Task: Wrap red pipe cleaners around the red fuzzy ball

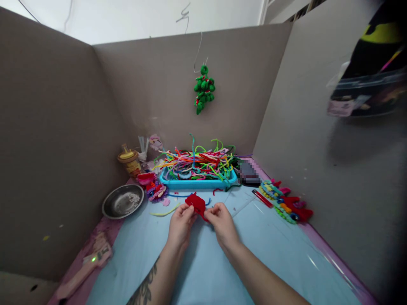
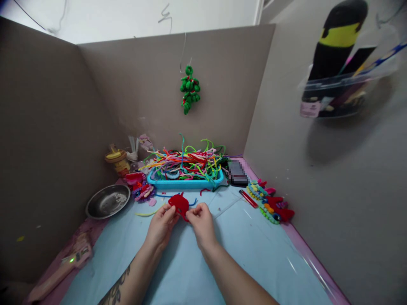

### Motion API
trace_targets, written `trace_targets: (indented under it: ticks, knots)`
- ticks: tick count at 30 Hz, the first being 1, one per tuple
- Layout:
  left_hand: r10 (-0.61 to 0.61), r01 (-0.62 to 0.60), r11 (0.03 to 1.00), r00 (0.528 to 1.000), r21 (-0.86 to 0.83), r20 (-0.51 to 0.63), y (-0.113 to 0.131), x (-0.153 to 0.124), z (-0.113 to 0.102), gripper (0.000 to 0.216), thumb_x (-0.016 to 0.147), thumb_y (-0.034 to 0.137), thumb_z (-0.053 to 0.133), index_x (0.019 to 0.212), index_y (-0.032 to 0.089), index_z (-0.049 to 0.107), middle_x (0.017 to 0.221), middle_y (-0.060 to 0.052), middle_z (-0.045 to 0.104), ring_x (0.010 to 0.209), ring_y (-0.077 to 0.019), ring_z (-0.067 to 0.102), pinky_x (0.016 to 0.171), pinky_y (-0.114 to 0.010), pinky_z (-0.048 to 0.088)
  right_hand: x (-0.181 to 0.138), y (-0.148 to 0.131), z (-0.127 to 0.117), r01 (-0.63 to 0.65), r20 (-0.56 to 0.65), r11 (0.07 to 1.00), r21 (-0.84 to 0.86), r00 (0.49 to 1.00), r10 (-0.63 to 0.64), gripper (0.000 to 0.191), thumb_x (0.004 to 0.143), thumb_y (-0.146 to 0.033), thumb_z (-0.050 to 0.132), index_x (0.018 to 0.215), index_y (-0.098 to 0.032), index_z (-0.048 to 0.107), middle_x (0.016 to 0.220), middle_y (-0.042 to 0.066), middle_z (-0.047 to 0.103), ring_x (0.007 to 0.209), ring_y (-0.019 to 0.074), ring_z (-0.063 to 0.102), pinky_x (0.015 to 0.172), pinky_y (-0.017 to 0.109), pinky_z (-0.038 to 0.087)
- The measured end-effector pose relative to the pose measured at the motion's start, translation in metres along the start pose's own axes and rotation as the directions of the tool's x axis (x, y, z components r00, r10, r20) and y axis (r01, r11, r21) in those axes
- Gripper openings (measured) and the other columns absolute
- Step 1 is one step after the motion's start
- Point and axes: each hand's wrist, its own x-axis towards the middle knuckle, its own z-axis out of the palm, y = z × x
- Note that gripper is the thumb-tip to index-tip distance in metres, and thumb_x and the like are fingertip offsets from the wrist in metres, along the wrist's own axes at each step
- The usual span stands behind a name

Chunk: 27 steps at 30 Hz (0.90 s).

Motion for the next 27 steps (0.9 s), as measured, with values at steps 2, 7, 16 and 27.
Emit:
trace_targets:
  ticks: [2, 7, 16, 27]
  knots:
    - [0.012, -0.012, 1.000, 1.000, 0.003, 0.007, 0.000, -0.001, 0.001, 0.033, 0.055, 0.026, 0.079, 0.076, 0.014, 0.057, 0.071, -0.002, 0.068, 0.064, -0.0107, 0.062, 0.068, -0.024, 0.048, 0.000, -0.001, 0.000, 0.001, -0.001, 1.000, -0.003, 1.000, -0.001, 0.031, 0.059, -0.017, 0.068, 0.064, -0.022, 0.038, 0.052, -0.010, 0.050, 0.049, 0.0094, 0.044, 0.053, 0.022, 0.032]
    - [0.042, -0.043, 0.999, 0.999, 0.028, 0.018, -0.002, -0.001, 0.000, 0.032, 0.056, 0.025, 0.078, 0.077, 0.014, 0.056, 0.066, 0.000, 0.066, 0.061, -0.0102, 0.061, 0.066, -0.022, 0.046, 0.000, 0.001, 0.002, -0.040, 0.049, 0.998, 0.048, 0.998, 0.038, 0.032, 0.058, -0.017, 0.068, 0.064, -0.022, 0.036, 0.050, -0.010, 0.050, 0.047, 0.0093, 0.042, 0.051, 0.021, 0.029]
    - [0.139, -0.143, 0.977, 0.990, 0.160, 0.036, 0.000, 0.000, 0.000, 0.031, 0.062, 0.026, 0.073, 0.080, 0.016, 0.052, 0.064, 0.002, 0.064, 0.057, -0.0091, 0.058, 0.060, -0.020, 0.042, -0.002, 0.001, 0.001, 0.012, 0.073, 0.993, -0.119, 0.997, -0.004, 0.028, 0.065, -0.025, 0.064, 0.068, -0.023, 0.037, 0.051, -0.008, 0.047, 0.047, 0.0110, 0.043, 0.049, 0.022, 0.031]
    - [0.338, -0.408, 0.745, 0.913, 0.529, 0.229, -0.007, -0.017, 0.002, 0.026, 0.068, 0.023, 0.066, 0.081, 0.022, 0.043, 0.068, 0.001, 0.063, 0.066, -0.0145, 0.062, 0.065, -0.024, 0.045, -0.011, -0.037, -0.006, 0.668, 0.483, 0.384, -0.638, 0.735, -0.475, 0.013, 0.084, -0.013, 0.050, 0.082, -0.021, 0.060, 0.082, 0.006, 0.057, 0.084, 0.0211, 0.050, 0.076, 0.036, 0.042]
